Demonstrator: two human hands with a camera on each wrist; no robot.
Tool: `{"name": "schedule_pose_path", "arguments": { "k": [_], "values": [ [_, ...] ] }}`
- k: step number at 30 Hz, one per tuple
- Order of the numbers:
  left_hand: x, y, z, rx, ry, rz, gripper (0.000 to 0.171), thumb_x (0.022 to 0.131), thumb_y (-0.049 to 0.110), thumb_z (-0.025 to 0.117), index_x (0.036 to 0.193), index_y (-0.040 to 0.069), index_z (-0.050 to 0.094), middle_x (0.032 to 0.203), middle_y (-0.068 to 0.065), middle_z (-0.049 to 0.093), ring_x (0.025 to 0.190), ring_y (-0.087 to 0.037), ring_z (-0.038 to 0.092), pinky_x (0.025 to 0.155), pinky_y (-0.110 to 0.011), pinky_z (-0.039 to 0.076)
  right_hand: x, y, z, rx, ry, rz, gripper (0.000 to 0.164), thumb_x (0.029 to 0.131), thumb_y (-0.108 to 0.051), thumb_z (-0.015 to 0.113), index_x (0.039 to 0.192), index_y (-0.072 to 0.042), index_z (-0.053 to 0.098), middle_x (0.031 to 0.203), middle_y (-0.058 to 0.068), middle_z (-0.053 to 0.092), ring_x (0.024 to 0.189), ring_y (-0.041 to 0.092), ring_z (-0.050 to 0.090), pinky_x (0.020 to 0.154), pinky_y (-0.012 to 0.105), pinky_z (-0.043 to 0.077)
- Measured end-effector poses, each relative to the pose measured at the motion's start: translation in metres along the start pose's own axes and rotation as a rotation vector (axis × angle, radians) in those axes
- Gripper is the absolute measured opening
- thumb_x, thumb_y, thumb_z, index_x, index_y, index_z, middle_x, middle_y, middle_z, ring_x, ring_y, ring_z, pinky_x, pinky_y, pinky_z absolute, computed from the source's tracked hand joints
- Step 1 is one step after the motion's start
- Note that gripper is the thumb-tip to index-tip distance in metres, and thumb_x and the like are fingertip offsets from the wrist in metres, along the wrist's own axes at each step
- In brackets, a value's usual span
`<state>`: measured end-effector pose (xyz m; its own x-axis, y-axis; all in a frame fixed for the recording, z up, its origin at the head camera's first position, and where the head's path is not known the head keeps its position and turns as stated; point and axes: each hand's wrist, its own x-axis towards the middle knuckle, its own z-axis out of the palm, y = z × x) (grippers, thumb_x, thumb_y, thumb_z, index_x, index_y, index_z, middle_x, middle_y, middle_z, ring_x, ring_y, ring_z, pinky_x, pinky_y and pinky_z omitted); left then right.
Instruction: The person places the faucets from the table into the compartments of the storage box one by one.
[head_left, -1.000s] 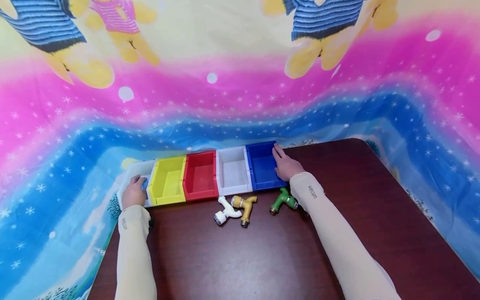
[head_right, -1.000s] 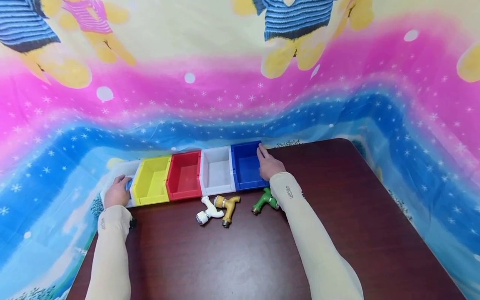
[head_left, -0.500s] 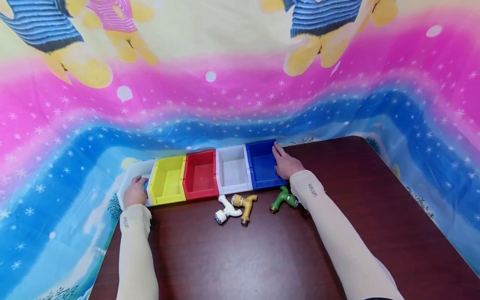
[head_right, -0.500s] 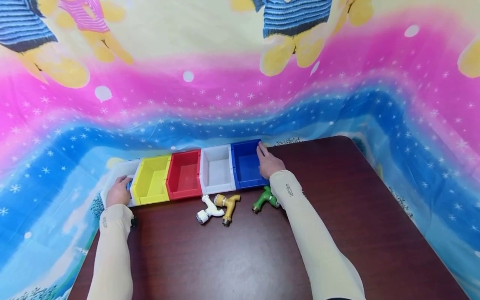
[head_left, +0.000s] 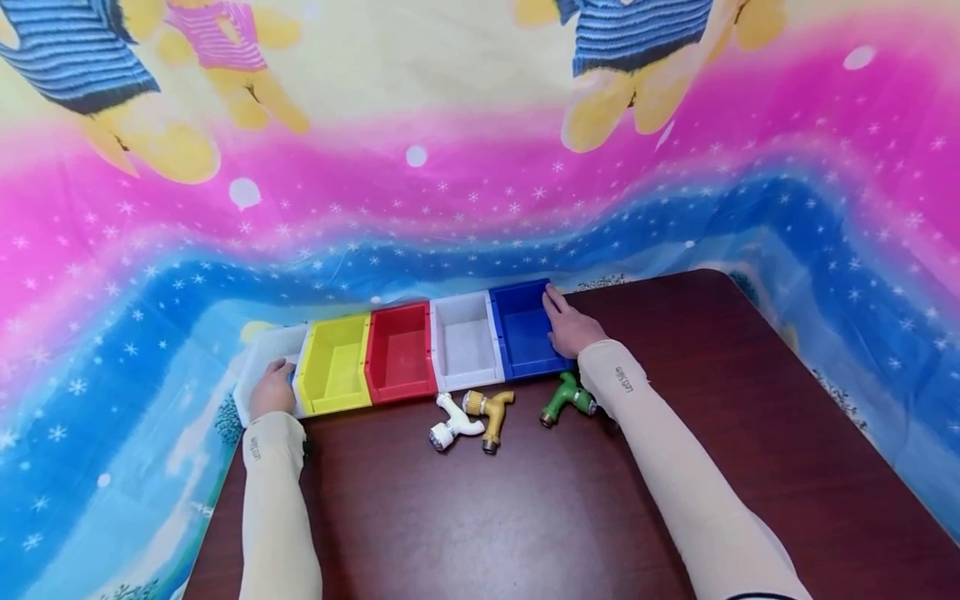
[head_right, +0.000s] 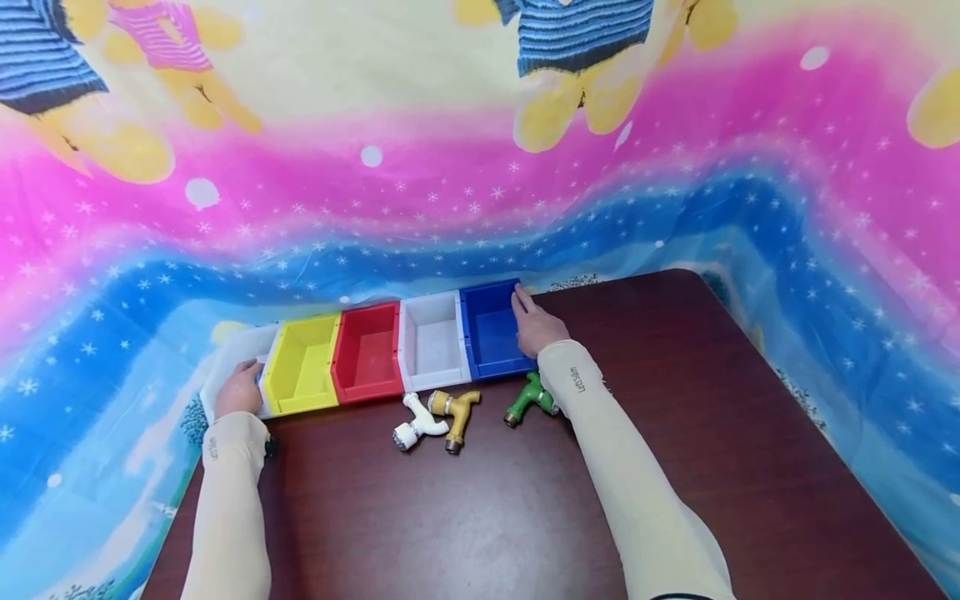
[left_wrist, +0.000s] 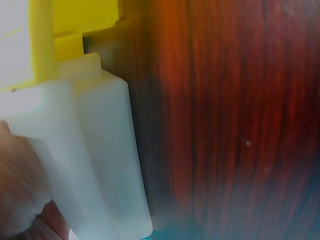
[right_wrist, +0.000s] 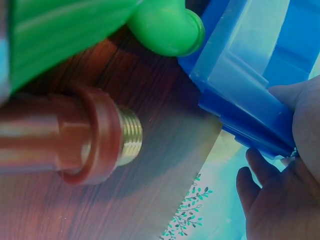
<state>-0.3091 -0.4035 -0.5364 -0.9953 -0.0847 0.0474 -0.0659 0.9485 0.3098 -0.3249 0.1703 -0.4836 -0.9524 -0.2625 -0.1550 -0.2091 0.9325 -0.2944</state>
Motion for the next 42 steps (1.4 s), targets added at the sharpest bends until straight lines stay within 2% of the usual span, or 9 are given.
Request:
{"name": "schedule_pose_path", "arguments": {
  "k": [5, 12, 19, 26, 34, 42],
  "values": [
    [0.0000, -0.0003, 0.0013, 0.010, -0.008, 0.005, 0.044, 0.108, -0.002, 0.028, 0.143, -0.008, 0.053, 0.156, -0.033, 0.037, 0.136, -0.055, 0.045, 0.112, -0.067, 0.040, -0.0007, 0.0003, -0.0008, 0.001, -0.004, -0.003, 0.077, 0.107, -0.016, 0.053, 0.167, -0.008, 0.006, 0.176, 0.005, -0.011, 0.144, 0.037, 0.047, 0.058, 0.035, 0.049],
    [0.0001, 0.0031, 0.0007, 0.019, -0.021, 0.050, 0.043, 0.106, -0.003, 0.031, 0.141, -0.009, 0.055, 0.156, -0.035, 0.037, 0.132, -0.057, 0.047, 0.110, -0.067, 0.042, -0.0024, 0.0021, -0.0006, 0.022, 0.005, 0.004, 0.078, 0.106, -0.015, 0.054, 0.167, -0.007, 0.007, 0.176, 0.005, -0.010, 0.136, 0.038, 0.055, 0.055, 0.033, 0.047],
    [0.0011, 0.0034, 0.0013, 0.009, -0.030, 0.043, 0.042, 0.107, 0.000, 0.033, 0.143, -0.008, 0.054, 0.157, -0.034, 0.035, 0.134, -0.057, 0.046, 0.111, -0.068, 0.041, -0.0018, 0.0035, -0.0002, 0.002, 0.001, 0.010, 0.077, 0.107, -0.017, 0.053, 0.167, -0.008, 0.006, 0.176, 0.005, -0.011, 0.143, 0.037, 0.048, 0.058, 0.034, 0.049],
    [0.0020, 0.0024, -0.0009, 0.006, -0.032, 0.049, 0.042, 0.108, 0.001, 0.033, 0.144, -0.009, 0.052, 0.158, -0.035, 0.034, 0.135, -0.058, 0.044, 0.111, -0.069, 0.040, -0.0006, 0.0028, -0.0016, -0.002, 0.009, 0.009, 0.078, 0.107, -0.017, 0.054, 0.167, -0.008, 0.006, 0.176, 0.005, -0.010, 0.139, 0.037, 0.052, 0.059, 0.034, 0.049],
    [-0.0001, 0.0015, -0.0065, 0.000, -0.031, 0.056, 0.043, 0.108, 0.003, 0.033, 0.146, -0.009, 0.050, 0.159, -0.035, 0.032, 0.138, -0.059, 0.040, 0.113, -0.069, 0.037, 0.0003, -0.0002, -0.0019, 0.004, 0.014, 0.000, 0.077, 0.107, -0.017, 0.053, 0.167, -0.009, 0.005, 0.176, 0.005, -0.011, 0.143, 0.036, 0.048, 0.059, 0.034, 0.049],
    [-0.0051, 0.0046, -0.0080, 0.016, -0.073, 0.074, 0.043, 0.108, 0.003, 0.035, 0.148, -0.009, 0.047, 0.160, -0.036, 0.030, 0.141, -0.058, 0.036, 0.115, -0.069, 0.034, -0.0003, -0.0007, 0.0003, -0.001, 0.001, 0.004, 0.077, 0.107, -0.017, 0.053, 0.167, -0.008, 0.005, 0.176, 0.005, -0.011, 0.145, 0.036, 0.047, 0.058, 0.033, 0.049]
  ]
}}
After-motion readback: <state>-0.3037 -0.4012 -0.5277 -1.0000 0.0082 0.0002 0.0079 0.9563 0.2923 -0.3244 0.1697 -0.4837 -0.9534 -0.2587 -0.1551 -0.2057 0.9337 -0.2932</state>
